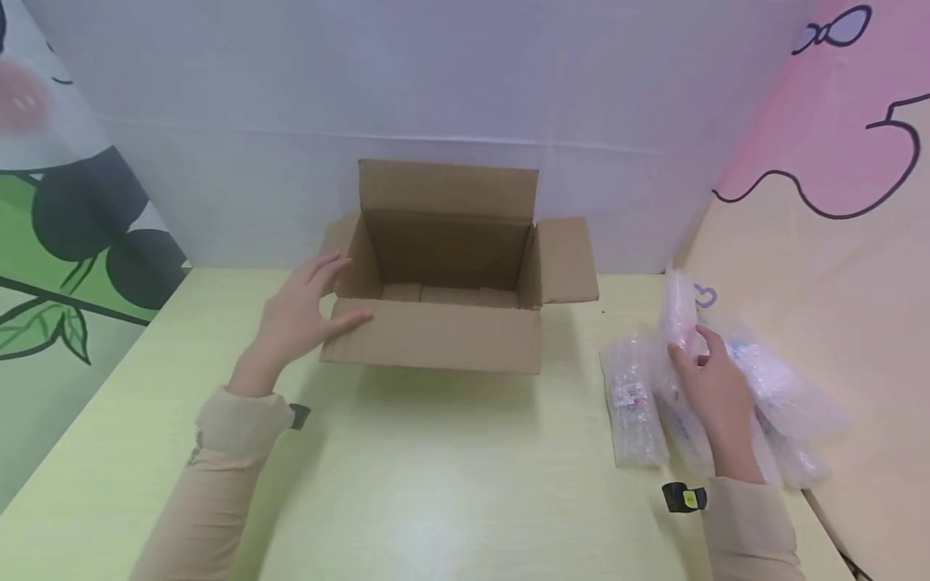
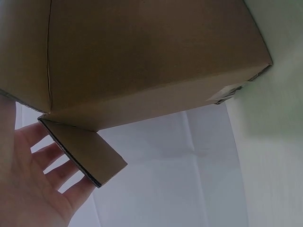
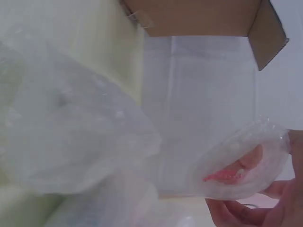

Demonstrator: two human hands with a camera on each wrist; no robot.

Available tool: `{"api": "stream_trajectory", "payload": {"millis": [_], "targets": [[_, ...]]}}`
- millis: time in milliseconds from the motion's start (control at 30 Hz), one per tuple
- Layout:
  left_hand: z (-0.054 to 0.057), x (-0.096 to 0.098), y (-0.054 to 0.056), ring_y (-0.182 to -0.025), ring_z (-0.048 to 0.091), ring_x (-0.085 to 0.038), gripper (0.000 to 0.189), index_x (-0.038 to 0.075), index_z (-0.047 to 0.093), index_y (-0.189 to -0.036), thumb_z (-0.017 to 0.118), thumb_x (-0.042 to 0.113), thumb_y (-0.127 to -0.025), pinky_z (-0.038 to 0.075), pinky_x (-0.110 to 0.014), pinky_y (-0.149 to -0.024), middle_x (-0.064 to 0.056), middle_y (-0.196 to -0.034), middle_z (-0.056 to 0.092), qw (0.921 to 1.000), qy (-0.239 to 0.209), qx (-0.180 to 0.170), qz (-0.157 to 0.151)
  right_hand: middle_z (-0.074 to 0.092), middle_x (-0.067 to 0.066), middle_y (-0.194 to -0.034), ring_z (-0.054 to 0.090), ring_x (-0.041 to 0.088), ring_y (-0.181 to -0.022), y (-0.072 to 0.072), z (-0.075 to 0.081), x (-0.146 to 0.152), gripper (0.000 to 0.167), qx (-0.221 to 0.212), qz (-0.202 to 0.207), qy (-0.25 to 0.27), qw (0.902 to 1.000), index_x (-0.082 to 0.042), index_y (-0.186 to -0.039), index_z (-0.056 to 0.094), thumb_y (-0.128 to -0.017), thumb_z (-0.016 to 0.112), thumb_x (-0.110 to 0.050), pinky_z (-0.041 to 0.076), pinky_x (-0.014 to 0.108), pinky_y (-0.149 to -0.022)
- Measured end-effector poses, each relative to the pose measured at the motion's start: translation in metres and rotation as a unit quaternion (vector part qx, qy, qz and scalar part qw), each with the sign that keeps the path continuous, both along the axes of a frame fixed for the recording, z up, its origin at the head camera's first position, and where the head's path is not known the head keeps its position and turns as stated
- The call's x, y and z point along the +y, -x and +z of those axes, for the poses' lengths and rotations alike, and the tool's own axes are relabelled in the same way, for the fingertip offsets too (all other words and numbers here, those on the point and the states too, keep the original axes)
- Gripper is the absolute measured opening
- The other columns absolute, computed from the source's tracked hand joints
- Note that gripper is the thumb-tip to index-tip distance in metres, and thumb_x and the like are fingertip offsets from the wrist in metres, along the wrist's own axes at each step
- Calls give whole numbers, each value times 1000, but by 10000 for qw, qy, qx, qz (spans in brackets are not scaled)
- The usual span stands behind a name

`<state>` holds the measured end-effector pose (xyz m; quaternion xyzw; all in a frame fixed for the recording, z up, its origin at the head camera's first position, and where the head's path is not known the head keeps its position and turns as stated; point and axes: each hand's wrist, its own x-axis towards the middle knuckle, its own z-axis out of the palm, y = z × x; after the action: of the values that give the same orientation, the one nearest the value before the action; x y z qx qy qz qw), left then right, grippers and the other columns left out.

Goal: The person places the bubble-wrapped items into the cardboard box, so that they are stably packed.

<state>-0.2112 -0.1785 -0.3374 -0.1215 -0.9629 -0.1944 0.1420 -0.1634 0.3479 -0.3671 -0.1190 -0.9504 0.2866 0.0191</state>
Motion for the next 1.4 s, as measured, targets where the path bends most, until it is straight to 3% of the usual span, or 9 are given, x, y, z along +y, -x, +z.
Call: {"api": "stream_trajectory", "payload": {"millis": [300, 400, 533, 633, 700, 933, 1000, 1167, 1400], "targets": [[-5, -1, -10, -141, 35, -31, 90, 18, 38, -148, 70, 63, -77, 54, -48, -74, -5, -156, 34, 9996, 7, 296, -40, 46, 36, -138, 48, 53, -121, -7, 54, -30, 67, 1018, -77, -117, 9947, -21, -156, 15, -100, 40, -46, 36, 67, -89], [-7, -2, -13, -141, 36, -30, 89, 18, 39, -148, 70, 62, -77, 54, -48, -73, -5, -156, 34, 9993, -24, 376, -27, 48, 32, -137, 51, 51, -118, -10, 71, -46, 63, 1634, 200, -361, 9857, -25, -155, 21, -99, 45, -41, 38, 64, -82], [-9, -1, -15, -141, 37, -30, 82, 17, 41, -146, 68, 59, -81, 54, -49, -75, -6, -155, 37, 9987, -96, 509, -19, 53, 26, -133, 56, 43, -110, -11, 90, -67, 62, 2256, 585, -787, 9693, -28, -153, 27, -97, 52, -36, 39, 49, -68], [-11, -1, -16, -139, 39, -31, 75, 16, 44, -144, 68, 55, -84, 54, -48, -74, -7, -153, 40, 9978, -129, 650, 0, 57, 23, -124, 56, 39, -101, -11, 101, -83, 63, 2646, 933, -1030, 9543, -27, -152, 33, -94, 57, -31, 37, 40, -60], [-11, -1, -17, -137, 41, -31, 72, 16, 47, -142, 68, 53, -85, 54, -47, -70, -7, -151, 42, 9971, -139, 752, 29, 58, 22, -119, 56, 38, -97, -12, 107, -94, 63, 2987, 1224, -1255, 9381, -26, -149, 38, -90, 61, -28, 36, 39, -55], [-11, 4, -19, -127, 53, -31, 55, 12, 58, -131, 69, 43, -87, 52, -42, -56, -9, -141, 55, 9901, -189, 1379, 161, 63, 20, -107, 59, 37, -89, -1, 113, -124, 58, 4436, 2245, -1991, 8445, -24, -139, 50, -83, 65, -27, 31, 35, -39], [-11, 6, -18, -123, 56, -32, 50, 11, 61, -128, 70, 40, -87, 52, -41, -54, -10, -137, 58, 9879, -210, 1521, 224, 63, 20, -104, 59, 37, -86, 2, 113, -131, 57, 4606, 2414, -2074, 8286, -24, -138, 51, -84, 65, -27, 30, 34, -38], [-9, 11, -14, -121, 58, -32, 44, 11, 62, -125, 70, 34, -88, 50, -38, -53, -10, -136, 59, 9876, -374, 1485, 359, 64, 20, -107, 61, 38, -91, 6, 115, -140, 57, 4712, 2638, -2148, 8138, -21, -138, 50, -83, 66, -25, 21, 27, -39], [-7, 14, -6, -118, 59, -31, 35, 12, 63, -125, 63, 20, -91, 49, -39, -54, -8, -135, 60, 9875, -756, 1256, 584, 64, 22, -105, 61, 38, -85, 5, 114, -144, 60, 4659, 2737, -2153, 8135, -20, -140, 49, -83, 67, -24, 22, 25, -40]]}}
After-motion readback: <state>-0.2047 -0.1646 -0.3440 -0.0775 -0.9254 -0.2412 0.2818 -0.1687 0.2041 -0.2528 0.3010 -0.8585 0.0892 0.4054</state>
